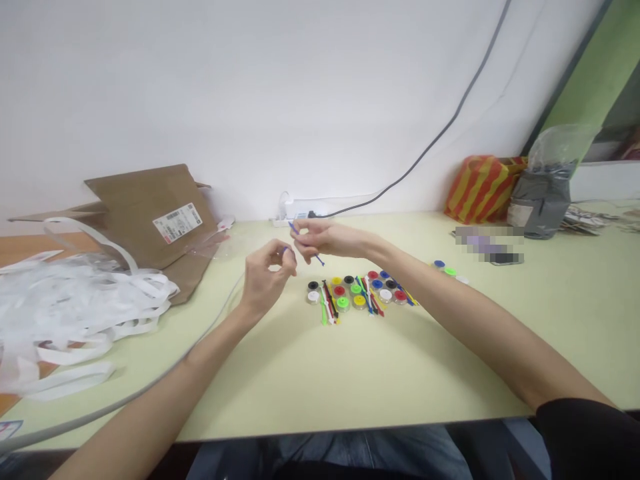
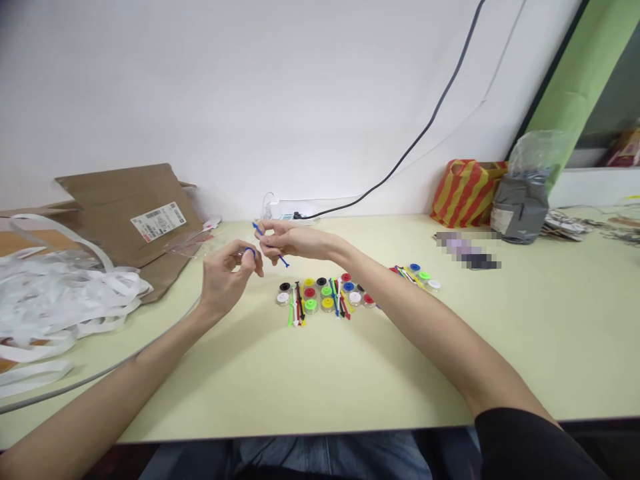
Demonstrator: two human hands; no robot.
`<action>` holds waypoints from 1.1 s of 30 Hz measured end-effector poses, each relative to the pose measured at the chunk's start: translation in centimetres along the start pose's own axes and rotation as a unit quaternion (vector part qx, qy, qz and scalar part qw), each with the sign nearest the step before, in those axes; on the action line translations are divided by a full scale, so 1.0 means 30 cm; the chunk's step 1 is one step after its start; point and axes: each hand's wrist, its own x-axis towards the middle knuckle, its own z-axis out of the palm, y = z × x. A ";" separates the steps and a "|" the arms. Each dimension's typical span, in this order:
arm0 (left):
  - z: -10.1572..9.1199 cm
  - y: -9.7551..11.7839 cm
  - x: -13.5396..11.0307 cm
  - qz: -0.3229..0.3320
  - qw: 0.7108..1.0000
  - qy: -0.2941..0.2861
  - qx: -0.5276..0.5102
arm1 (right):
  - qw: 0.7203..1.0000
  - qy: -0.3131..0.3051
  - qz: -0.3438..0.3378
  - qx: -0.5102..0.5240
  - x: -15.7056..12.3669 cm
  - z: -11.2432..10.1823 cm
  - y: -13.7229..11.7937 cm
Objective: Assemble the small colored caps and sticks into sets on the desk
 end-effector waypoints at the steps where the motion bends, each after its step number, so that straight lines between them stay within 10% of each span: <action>1: -0.001 0.001 0.000 0.004 1.000 0.006 -0.001 | 1.000 0.009 -0.007 0.003 -0.003 -0.012 0.001; 6: 0.001 -0.008 0.008 0.084 0.993 -0.017 0.075 | 0.990 0.055 0.051 -0.119 -0.025 -0.073 0.013; 16: -0.007 -0.025 0.015 0.098 0.987 -0.092 0.087 | 0.891 -0.056 0.305 -0.331 0.011 0.008 0.048; 33: -0.042 -0.031 0.017 0.105 0.947 -0.254 0.168 | 0.829 -0.102 0.336 -0.434 0.023 0.064 0.069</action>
